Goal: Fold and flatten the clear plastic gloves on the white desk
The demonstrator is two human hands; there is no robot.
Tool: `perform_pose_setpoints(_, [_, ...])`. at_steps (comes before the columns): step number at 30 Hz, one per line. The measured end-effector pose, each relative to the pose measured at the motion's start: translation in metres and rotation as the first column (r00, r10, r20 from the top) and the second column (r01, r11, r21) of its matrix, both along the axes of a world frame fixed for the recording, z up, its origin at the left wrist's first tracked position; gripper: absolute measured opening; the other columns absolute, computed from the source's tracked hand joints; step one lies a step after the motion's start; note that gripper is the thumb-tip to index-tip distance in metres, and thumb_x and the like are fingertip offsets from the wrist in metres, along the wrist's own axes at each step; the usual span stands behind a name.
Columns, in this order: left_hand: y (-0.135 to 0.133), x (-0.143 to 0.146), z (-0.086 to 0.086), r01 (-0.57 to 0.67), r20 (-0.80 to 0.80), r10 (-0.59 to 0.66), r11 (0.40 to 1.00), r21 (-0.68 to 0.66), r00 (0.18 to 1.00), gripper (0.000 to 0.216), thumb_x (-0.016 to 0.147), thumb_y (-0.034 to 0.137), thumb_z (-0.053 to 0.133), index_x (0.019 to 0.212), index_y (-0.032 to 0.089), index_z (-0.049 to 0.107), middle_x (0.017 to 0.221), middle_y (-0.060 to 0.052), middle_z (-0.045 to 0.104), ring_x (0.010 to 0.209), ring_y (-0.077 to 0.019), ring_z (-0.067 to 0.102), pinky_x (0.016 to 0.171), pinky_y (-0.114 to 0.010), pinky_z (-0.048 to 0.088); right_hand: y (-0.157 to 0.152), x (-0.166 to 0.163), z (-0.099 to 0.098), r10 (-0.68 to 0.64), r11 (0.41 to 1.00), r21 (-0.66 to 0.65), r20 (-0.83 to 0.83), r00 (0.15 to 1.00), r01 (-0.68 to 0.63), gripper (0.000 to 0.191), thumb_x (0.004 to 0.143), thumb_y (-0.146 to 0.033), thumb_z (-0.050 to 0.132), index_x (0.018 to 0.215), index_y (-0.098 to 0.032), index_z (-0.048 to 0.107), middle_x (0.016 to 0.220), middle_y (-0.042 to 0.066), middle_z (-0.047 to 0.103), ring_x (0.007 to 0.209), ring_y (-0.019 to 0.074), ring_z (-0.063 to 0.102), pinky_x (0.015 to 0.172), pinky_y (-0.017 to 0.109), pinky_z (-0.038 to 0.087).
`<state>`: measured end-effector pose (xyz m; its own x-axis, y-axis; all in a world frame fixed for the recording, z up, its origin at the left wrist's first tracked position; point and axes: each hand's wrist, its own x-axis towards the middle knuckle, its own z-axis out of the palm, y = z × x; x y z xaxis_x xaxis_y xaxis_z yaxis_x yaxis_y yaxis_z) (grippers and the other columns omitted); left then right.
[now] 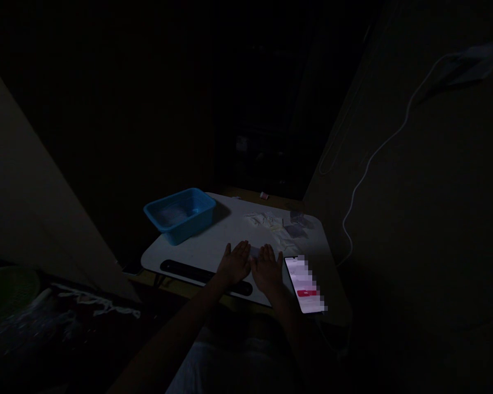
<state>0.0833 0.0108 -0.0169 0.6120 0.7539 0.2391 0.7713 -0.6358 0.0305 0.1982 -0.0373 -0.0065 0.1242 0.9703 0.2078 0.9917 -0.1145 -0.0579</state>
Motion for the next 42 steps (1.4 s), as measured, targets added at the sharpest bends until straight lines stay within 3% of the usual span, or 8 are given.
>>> perform_pose_setpoints(4, [-0.0012, -0.0009, 0.0007, 0.005, 0.005, -0.005, 1.0, 0.01, 1.0, 0.05, 0.085, 0.032, 0.022, 0.129, 0.012, 0.029, 0.135, -0.01, 0.028, 0.124, -0.0224, 0.024, 0.098, -0.05, 0.018, -0.0005, 0.0002, -0.0009, -0.013, 1.0, 0.027, 0.004, 1.0, 0.013, 0.06, 0.086, -0.042, 0.009, 0.128, -0.004, 0.03, 0.135, 0.016, 0.025, 0.128, 0.023, 0.01, 0.099, 0.049, -0.003])
perform_pose_setpoints(10, [-0.0018, -0.0015, 0.0032, 0.005, -0.024, -0.005, 1.0, -0.009, 1.0, 0.05, 0.083, 0.032, 0.026, 0.13, 0.015, 0.029, 0.136, -0.01, 0.028, 0.124, -0.023, 0.024, 0.098, -0.049, 0.018, -0.0026, 0.0017, 0.0025, 0.161, 0.987, -0.018, 0.016, 0.987, -0.16, 0.057, 0.087, -0.042, 0.008, 0.132, -0.011, 0.022, 0.139, 0.009, 0.018, 0.129, 0.0178, 0.006, 0.101, 0.045, -0.003])
perform_pose_setpoints(16, [0.0002, -0.0007, 0.0011, 0.004, -0.019, -0.004, 1.0, -0.031, 1.0, 0.05, 0.083, 0.031, 0.027, 0.13, 0.015, 0.027, 0.136, -0.009, 0.027, 0.125, -0.0226, 0.022, 0.098, -0.049, 0.017, -0.0014, 0.0004, 0.0053, 0.143, 0.986, -0.088, 0.001, 0.99, -0.142, 0.057, 0.087, -0.042, 0.007, 0.132, -0.011, 0.022, 0.138, 0.009, 0.02, 0.128, 0.017, 0.008, 0.1, 0.046, -0.002])
perform_pose_setpoints(24, [-0.0021, -0.0016, 0.0036, -0.001, 0.0, 0.001, 0.999, -0.039, 1.0, 0.049, 0.083, 0.03, 0.024, 0.13, 0.014, 0.028, 0.137, -0.009, 0.025, 0.125, -0.0215, 0.022, 0.098, -0.05, 0.016, -0.0013, 0.0007, 0.0044, 0.147, 0.987, -0.066, -0.013, 0.989, -0.147, 0.056, 0.087, -0.042, 0.006, 0.131, -0.012, 0.024, 0.138, 0.009, 0.02, 0.128, 0.017, 0.008, 0.1, 0.046, -0.002])
perform_pose_setpoints(35, [-0.0015, -0.0017, 0.0028, -0.264, 0.052, 0.264, 0.964, 0.003, 0.963, 0.049, 0.084, 0.029, 0.023, 0.128, 0.007, 0.031, 0.134, -0.016, 0.03, 0.125, -0.0246, 0.022, 0.097, -0.048, 0.019, -0.0006, 0.0016, -0.0007, 0.164, 0.986, -0.02, -0.006, 0.986, -0.164, 0.059, 0.086, -0.044, 0.006, 0.131, -0.011, 0.025, 0.137, 0.01, 0.023, 0.128, 0.0182, 0.01, 0.1, 0.046, -0.002])
perform_pose_setpoints(37, [-0.0025, -0.0028, 0.0043, -0.213, 0.081, 0.21, 0.976, 0.038, 0.974, 0.049, 0.084, 0.028, 0.023, 0.129, 0.01, 0.028, 0.135, -0.014, 0.028, 0.125, -0.0243, 0.02, 0.097, -0.048, 0.018, -0.0004, 0.0012, 0.0003, 0.16, 0.987, -0.034, -0.017, 0.987, -0.16, 0.059, 0.086, -0.044, 0.006, 0.131, -0.011, 0.025, 0.137, 0.01, 0.023, 0.128, 0.0185, 0.011, 0.1, 0.047, -0.002])
perform_pose_setpoints(42, [-0.0011, -0.0059, 0.0054, 0.142, 0.055, -0.145, 0.989, 0.048, 0.988, 0.049, 0.084, 0.029, 0.027, 0.132, 0.021, 0.023, 0.136, -0.005, 0.028, 0.125, -0.0197, 0.023, 0.1, -0.049, 0.012, -0.001, 0.001, 0.0033, 0.174, 0.983, -0.05, -0.04, 0.984, -0.176, 0.057, 0.087, -0.041, 0.005, 0.13, -0.01, 0.027, 0.136, 0.01, 0.025, 0.128, 0.0186, 0.011, 0.1, 0.046, -0.002])
